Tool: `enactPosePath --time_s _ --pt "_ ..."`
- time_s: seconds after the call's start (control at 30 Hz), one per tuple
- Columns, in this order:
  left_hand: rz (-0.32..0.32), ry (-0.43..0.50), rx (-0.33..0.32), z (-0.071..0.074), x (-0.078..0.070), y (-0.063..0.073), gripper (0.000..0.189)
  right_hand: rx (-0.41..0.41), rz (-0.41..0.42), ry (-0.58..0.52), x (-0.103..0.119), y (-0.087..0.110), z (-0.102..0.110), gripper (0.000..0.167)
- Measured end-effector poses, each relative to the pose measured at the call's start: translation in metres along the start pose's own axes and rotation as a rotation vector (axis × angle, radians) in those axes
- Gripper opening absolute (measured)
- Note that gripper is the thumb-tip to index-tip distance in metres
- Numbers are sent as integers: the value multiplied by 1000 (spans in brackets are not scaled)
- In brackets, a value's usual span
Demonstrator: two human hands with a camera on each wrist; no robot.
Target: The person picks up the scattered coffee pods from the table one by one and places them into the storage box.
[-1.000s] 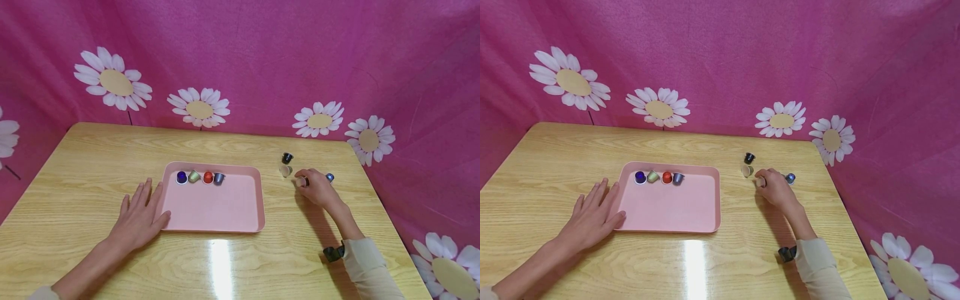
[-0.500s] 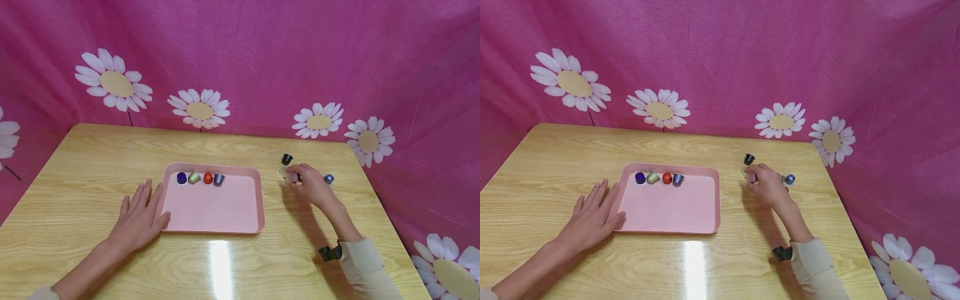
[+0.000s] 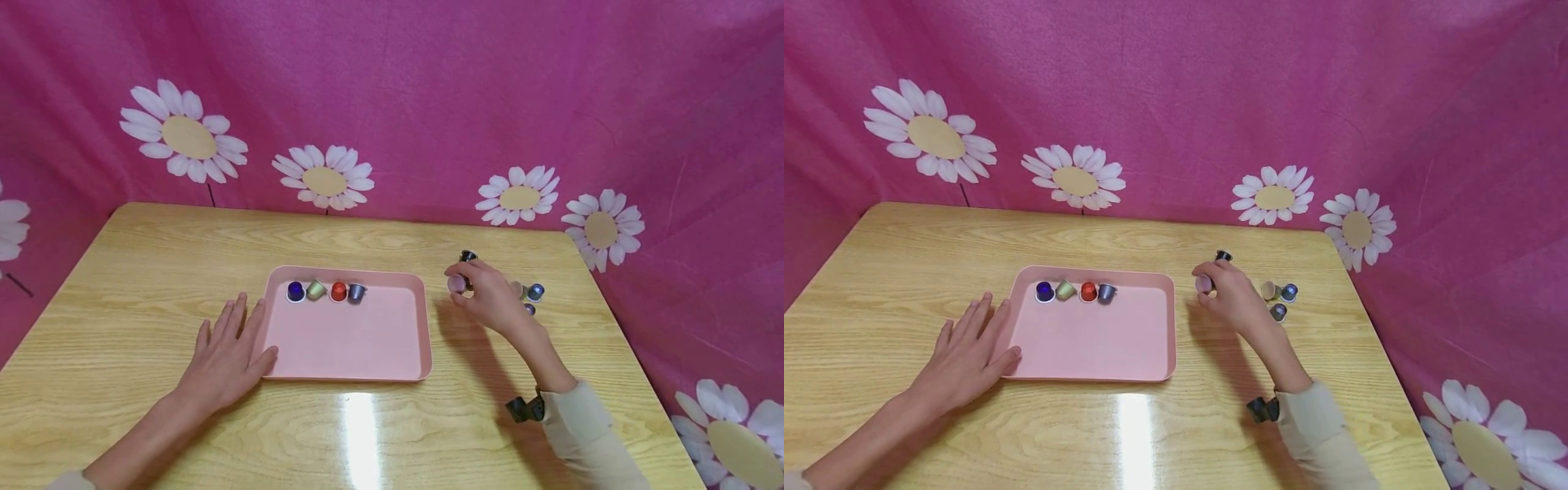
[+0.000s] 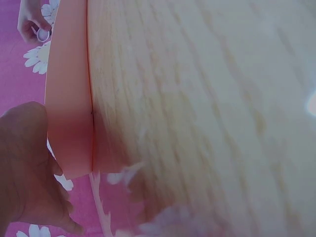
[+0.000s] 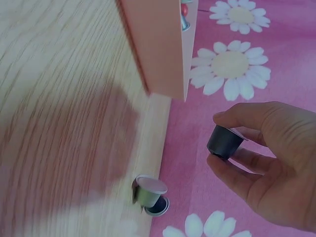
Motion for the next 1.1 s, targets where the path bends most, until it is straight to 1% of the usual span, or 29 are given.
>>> enactPosePath --time_s 0.1,0.27,0.47,0.6,0.7,0.83,0.9,1.1 --pt "0 1 -2 0 0 0 81 8 28 -35 5 -3 -3 36" --pt "1 2 -3 0 0 0 81 9 60 -60 13 -7 -7 34" --pt "6 -2 3 0 0 0 81 13 84 -75 21 -14 -18 33" --pt "5 -1 -2 1 0 1 81 19 84 -87 27 -17 -26 32" --pt "4 -1 -5 1 0 1 81 21 85 -83 32 -20 -32 31" --pt "4 -4 -7 1 0 1 81 15 109 -39 37 -23 -38 32" --pt "5 -3 -6 1 -1 1 81 22 113 -40 39 -24 -42 32" --pt "3 -5 -6 2 -1 0 81 65 112 -120 44 -29 -53 32"
Point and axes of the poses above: each hand's wrist, its own y-axis away from the middle knuckle, its own z-axis out of the back of the hand, x = y × z, the point moved 3 cm from there along -y, towards the middle knuckle, and after that the axes turned 13 degrees about -y, right-handed, at the moved point
